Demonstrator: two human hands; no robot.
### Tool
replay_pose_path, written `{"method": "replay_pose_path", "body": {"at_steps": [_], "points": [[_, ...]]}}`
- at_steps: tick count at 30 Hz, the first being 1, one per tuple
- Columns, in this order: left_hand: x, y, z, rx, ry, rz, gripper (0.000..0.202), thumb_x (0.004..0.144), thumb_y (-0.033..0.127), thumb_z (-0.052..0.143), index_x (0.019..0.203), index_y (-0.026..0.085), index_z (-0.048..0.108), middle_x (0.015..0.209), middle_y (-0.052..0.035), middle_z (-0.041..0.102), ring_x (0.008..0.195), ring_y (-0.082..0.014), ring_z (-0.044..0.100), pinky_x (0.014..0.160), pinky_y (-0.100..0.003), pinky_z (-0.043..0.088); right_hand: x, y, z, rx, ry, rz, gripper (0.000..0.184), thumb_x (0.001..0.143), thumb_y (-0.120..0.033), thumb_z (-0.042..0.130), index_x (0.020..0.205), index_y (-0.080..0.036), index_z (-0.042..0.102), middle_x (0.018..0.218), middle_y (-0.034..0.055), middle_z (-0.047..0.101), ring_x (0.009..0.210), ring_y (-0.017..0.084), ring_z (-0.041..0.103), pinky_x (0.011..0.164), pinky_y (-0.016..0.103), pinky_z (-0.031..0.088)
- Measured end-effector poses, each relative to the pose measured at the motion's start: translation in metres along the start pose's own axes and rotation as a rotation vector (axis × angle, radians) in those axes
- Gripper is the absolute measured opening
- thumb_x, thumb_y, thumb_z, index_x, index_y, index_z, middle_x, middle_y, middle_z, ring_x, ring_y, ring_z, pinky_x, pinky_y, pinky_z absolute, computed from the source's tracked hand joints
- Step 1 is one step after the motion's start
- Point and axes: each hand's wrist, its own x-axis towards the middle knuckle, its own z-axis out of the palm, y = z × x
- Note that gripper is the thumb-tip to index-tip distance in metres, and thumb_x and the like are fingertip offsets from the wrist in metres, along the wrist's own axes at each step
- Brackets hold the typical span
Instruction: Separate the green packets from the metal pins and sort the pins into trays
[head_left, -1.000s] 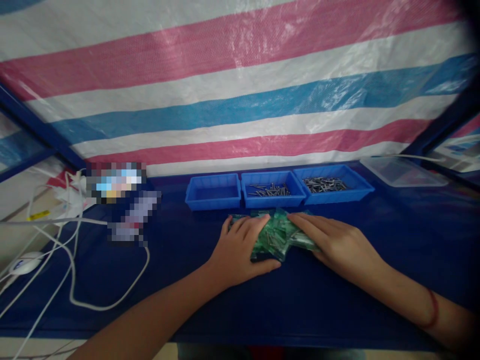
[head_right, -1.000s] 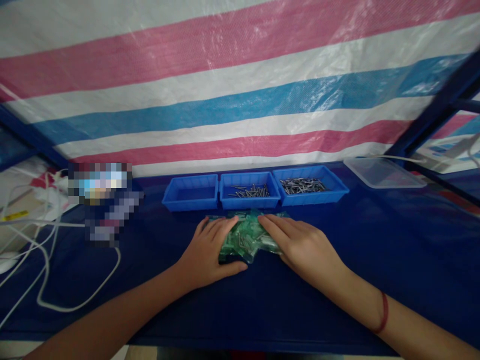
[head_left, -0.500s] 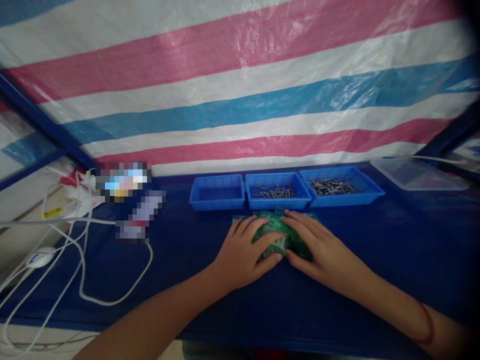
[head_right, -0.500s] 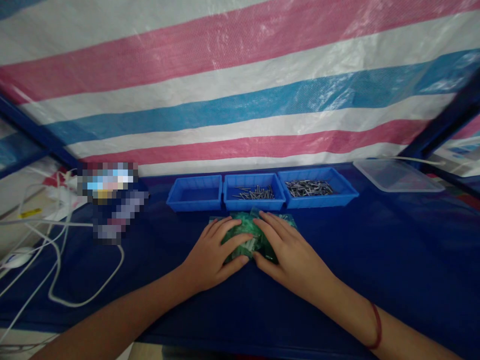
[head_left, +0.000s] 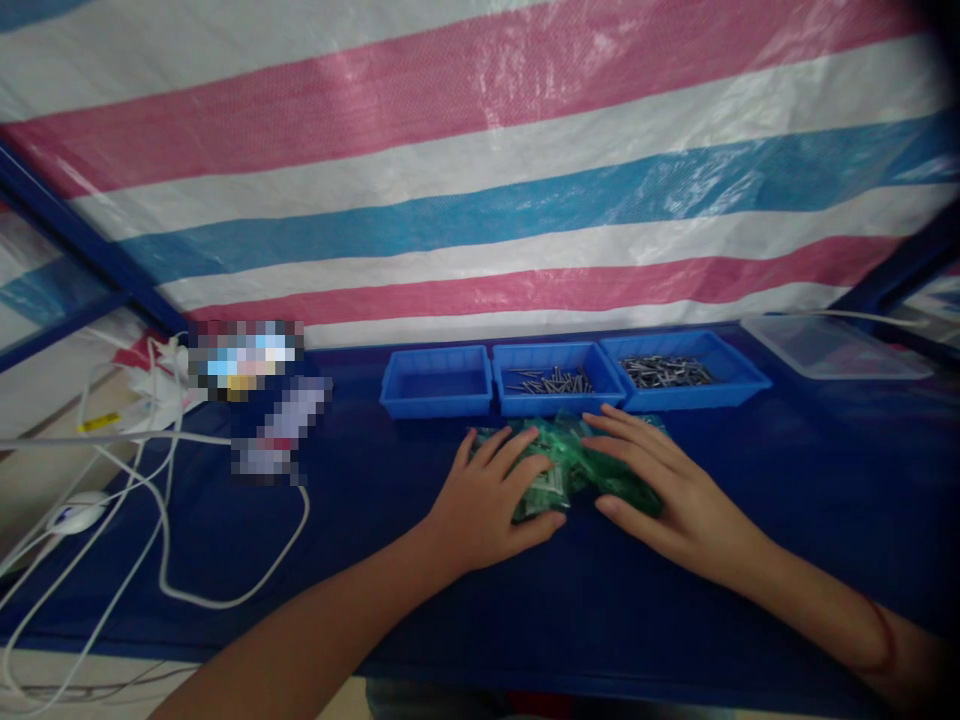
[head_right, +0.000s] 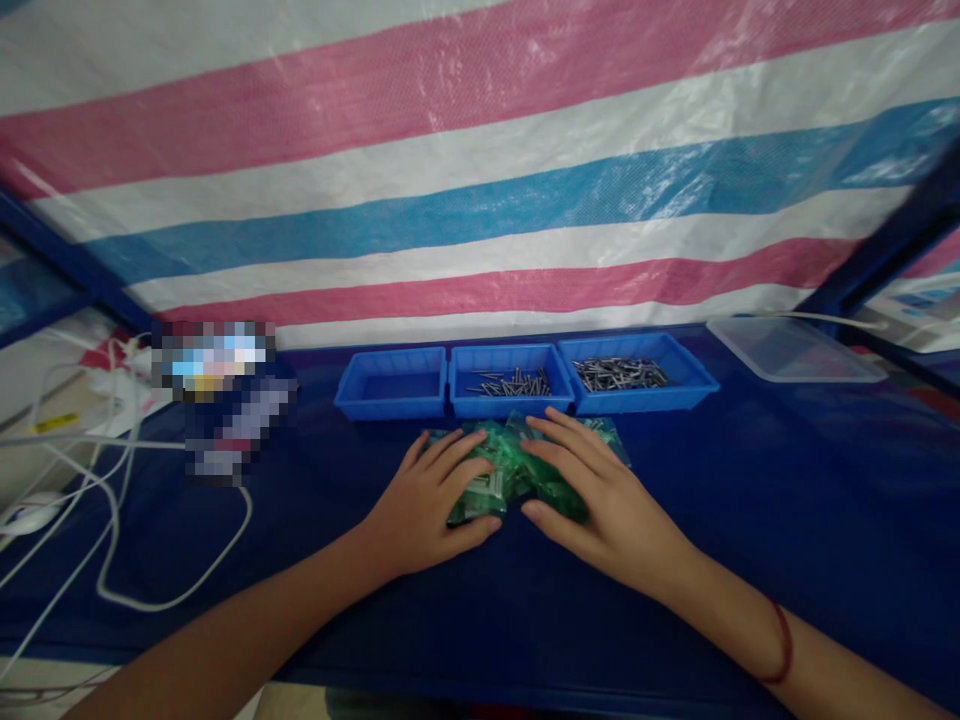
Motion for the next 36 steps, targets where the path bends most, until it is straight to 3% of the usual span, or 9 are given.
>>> {"method": "replay_pose_path", "body": {"at_steps": [6,9,13,17,21,27,31,33,36], "points": [[0.000,-0.002,-0.001,0.031,-0.015,0.034,0.052,0.088,0.055,0.048,0.136,0.037,0.042,0.148,-0.0067,0.036,0.133,-0.0316,0.036,0.108,-0.060,0.022,0.040,0.017,-0.008,-0.113,0.113,-0.143,0.030,0.088,-0.021,0.053,0.118,-0.017,0.057,0.126,0.0117,0.058,0.127,0.026,0.045,0.107,0.045,0.038],[-0.001,-0.002,-0.001,0.043,-0.007,0.050,0.046,0.087,0.056,0.049,0.130,0.037,0.051,0.142,-0.0095,0.041,0.130,-0.0311,0.040,0.106,-0.059,0.024,0.062,0.031,-0.004,-0.209,0.037,-0.172,0.035,0.089,-0.022,0.050,0.123,-0.014,0.056,0.126,0.0132,0.059,0.124,0.027,0.049,0.107,0.046,0.037],[-0.002,-0.003,-0.001,0.035,0.014,0.068,0.045,0.086,0.055,0.052,0.125,0.033,0.056,0.133,-0.0128,0.045,0.128,-0.0290,0.042,0.106,-0.058,0.025,0.079,0.046,0.007,-0.288,-0.116,-0.184,0.031,0.090,-0.022,0.047,0.117,-0.013,0.060,0.106,0.0114,0.068,0.101,0.026,0.063,0.103,0.049,0.038],[-0.002,-0.003,-0.002,0.026,0.017,0.069,0.045,0.085,0.055,0.053,0.124,0.033,0.056,0.132,-0.0125,0.045,0.126,-0.0285,0.043,0.106,-0.057,0.025,0.083,0.049,0.010,-0.317,-0.162,-0.174,0.026,0.091,-0.025,0.047,0.109,-0.013,0.062,0.097,0.0105,0.070,0.091,0.026,0.065,0.097,0.047,0.043],[-0.001,-0.003,-0.002,0.025,0.018,0.075,0.047,0.086,0.055,0.051,0.127,0.032,0.054,0.132,-0.0123,0.044,0.126,-0.0291,0.042,0.106,-0.058,0.025,0.081,0.046,0.008,-0.298,-0.167,-0.116,0.025,0.094,-0.029,0.044,0.103,-0.016,0.064,0.089,0.0088,0.070,0.085,0.025,0.066,0.080,0.040,0.050],[-0.001,-0.002,-0.002,0.021,0.014,0.072,0.047,0.086,0.054,0.052,0.128,0.031,0.053,0.133,-0.0127,0.044,0.127,-0.0294,0.042,0.106,-0.058,0.026,0.080,0.041,0.002,-0.219,-0.040,-0.074,0.028,0.094,-0.033,0.044,0.105,-0.018,0.065,0.099,0.0088,0.071,0.086,0.023,0.067,0.074,0.035,0.052],[-0.001,-0.002,-0.002,-0.018,0.028,0.053,0.049,0.085,0.054,0.054,0.128,0.031,0.052,0.136,-0.0122,0.043,0.130,-0.0311,0.039,0.107,-0.059,0.024,0.083,0.030,-0.014,-0.241,0.047,-0.089,0.028,0.094,-0.034,0.046,0.106,-0.019,0.066,0.098,0.0081,0.072,0.085,0.024,0.068,0.074,0.037,0.053],[-0.001,-0.001,-0.002,-0.069,0.066,0.022,0.056,0.083,0.056,0.056,0.130,0.028,0.048,0.137,-0.0123,0.044,0.133,-0.0330,0.035,0.109,-0.061,0.022,0.082,0.022,-0.025,-0.227,0.068,-0.113,0.027,0.093,-0.034,0.047,0.107,-0.020,0.066,0.097,0.0073,0.072,0.085,0.024,0.068,0.075,0.038,0.053],[0.001,0.001,-0.006,-0.197,0.248,-0.050,0.061,0.081,0.052,0.060,0.132,0.022,0.040,0.137,-0.0149,0.042,0.133,-0.0324,0.035,0.109,-0.056,0.027,0.074,0.011,-0.041,-0.163,0.057,-0.158,0.026,0.093,-0.034,0.049,0.108,-0.021,0.066,0.098,0.0070,0.072,0.086,0.024,0.068,0.077,0.038,0.052]]}}
